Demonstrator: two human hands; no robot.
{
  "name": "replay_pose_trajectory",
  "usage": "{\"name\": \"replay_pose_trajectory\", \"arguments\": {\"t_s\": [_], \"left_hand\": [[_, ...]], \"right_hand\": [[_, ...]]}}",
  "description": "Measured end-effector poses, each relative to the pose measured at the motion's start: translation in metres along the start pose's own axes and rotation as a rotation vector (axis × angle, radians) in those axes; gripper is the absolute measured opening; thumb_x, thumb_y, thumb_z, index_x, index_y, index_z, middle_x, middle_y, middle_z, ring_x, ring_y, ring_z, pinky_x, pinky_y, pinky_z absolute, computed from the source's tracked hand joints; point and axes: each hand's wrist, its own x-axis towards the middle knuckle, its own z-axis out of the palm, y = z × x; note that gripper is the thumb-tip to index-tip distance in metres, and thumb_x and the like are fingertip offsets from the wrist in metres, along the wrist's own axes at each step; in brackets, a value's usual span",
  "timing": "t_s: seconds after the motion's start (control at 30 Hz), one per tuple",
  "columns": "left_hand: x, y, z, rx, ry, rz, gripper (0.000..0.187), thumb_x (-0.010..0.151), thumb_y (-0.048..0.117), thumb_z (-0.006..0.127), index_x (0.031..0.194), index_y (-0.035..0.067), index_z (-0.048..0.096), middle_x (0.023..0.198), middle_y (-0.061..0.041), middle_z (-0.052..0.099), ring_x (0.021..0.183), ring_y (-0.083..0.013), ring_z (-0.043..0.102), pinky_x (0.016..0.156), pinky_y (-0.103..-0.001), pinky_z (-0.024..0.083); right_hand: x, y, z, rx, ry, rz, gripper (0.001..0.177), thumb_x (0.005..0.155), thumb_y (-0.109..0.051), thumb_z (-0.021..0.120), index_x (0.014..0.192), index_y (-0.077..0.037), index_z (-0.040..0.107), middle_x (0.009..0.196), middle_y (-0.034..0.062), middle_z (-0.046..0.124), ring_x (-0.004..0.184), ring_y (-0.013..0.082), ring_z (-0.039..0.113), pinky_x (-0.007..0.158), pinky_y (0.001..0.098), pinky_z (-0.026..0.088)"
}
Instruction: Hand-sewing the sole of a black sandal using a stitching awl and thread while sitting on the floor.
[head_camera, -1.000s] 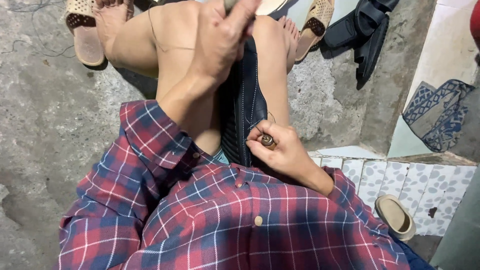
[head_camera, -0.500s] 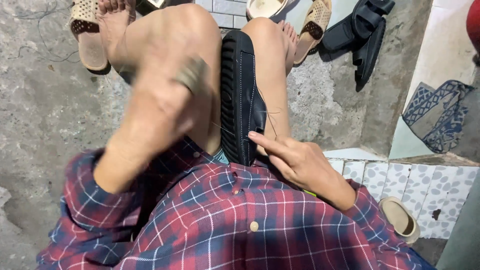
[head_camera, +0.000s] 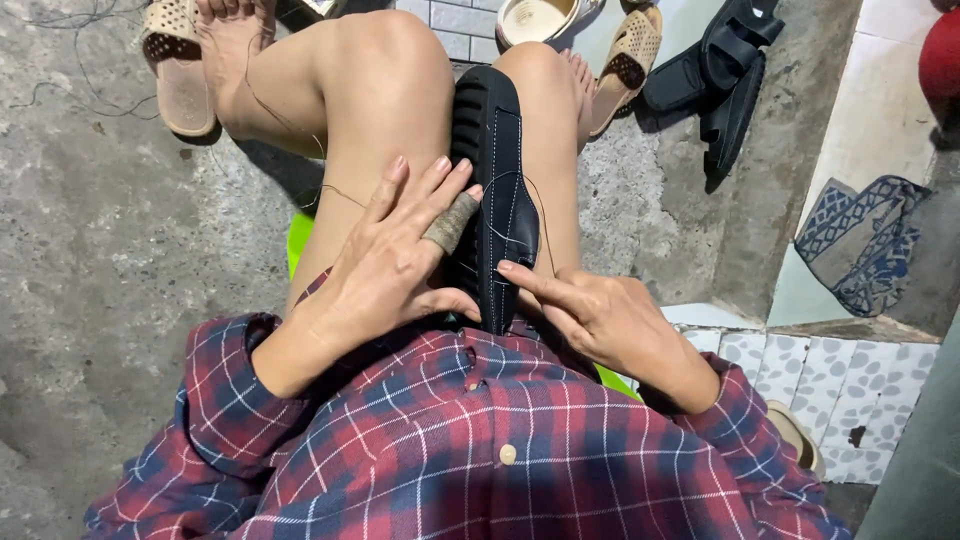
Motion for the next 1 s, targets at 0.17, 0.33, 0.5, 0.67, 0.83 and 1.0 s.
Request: {"name": "replay_pose_trajectory", "arguments": {"t_s": [0.17,0.33,0.5,0.67,0.83,1.0], "left_hand": [[0.0,0.002,0.008,0.02,0.028,-0.025,0.099,0.068,0.06,0.069,0.138,-0.008,0.047,0.149,-0.023,0.036,0.141,-0.0358,0.032,0.118,-0.051,0.01],[0.002,-0.001,0.009,0.001,0.087,-0.017,0.097,0.066,0.058,0.072,0.134,-0.008,0.051,0.146,-0.022,0.042,0.139,-0.0342,0.037,0.118,-0.049,0.014],[0.003,-0.003,0.009,-0.046,0.12,-0.021,0.097,0.063,0.057,0.074,0.129,-0.012,0.055,0.144,-0.022,0.044,0.137,-0.0353,0.038,0.118,-0.048,0.015],[0.003,-0.001,0.011,-0.007,0.127,-0.009,0.095,0.064,0.055,0.074,0.128,-0.013,0.055,0.143,-0.025,0.044,0.137,-0.0371,0.038,0.118,-0.049,0.016],[-0.01,0.014,-0.004,0.001,0.145,-0.009,0.075,0.073,0.038,0.071,0.128,-0.01,0.053,0.122,-0.02,0.051,0.115,-0.0333,0.048,0.113,-0.05,0.025],[-0.033,0.019,-0.011,0.153,0.086,-0.034,0.015,0.075,0.021,0.066,0.069,0.008,0.065,0.078,-0.005,0.059,0.077,-0.0247,0.061,0.089,-0.045,0.049]], "right_hand": [[-0.001,-0.008,-0.007,-0.388,0.028,-0.063,0.042,0.089,-0.031,0.059,0.131,-0.029,0.058,0.062,0.0063,0.053,0.03,0.0233,0.041,0.027,0.035,0.034],[0.004,0.003,0.003,-0.307,0.092,-0.193,0.045,0.086,-0.022,0.062,0.132,-0.025,0.058,0.082,0.0035,0.061,0.039,0.0185,0.044,0.032,0.0301,0.035],[0.01,0.004,0.013,-0.054,0.125,-0.201,0.051,0.077,-0.006,0.064,0.127,-0.018,0.062,0.087,0.0009,0.064,0.048,0.0154,0.05,0.043,0.0273,0.042],[0.018,-0.011,0.014,-0.124,0.263,-0.2,0.037,0.075,-0.007,0.069,0.112,-0.009,0.07,0.083,0.0049,0.065,0.046,0.0199,0.052,0.039,0.0311,0.041],[0.017,-0.014,0.015,-0.06,0.29,-0.206,0.032,0.078,-0.005,0.07,0.11,-0.008,0.071,0.075,0.0034,0.061,0.047,0.0175,0.05,0.041,0.0302,0.04],[0.006,0.005,0.029,-0.151,0.267,-0.101,0.025,0.09,-0.032,0.061,0.114,-0.035,0.069,0.076,-0.0053,0.063,0.051,0.0244,0.062,0.047,0.0357,0.051]]}}
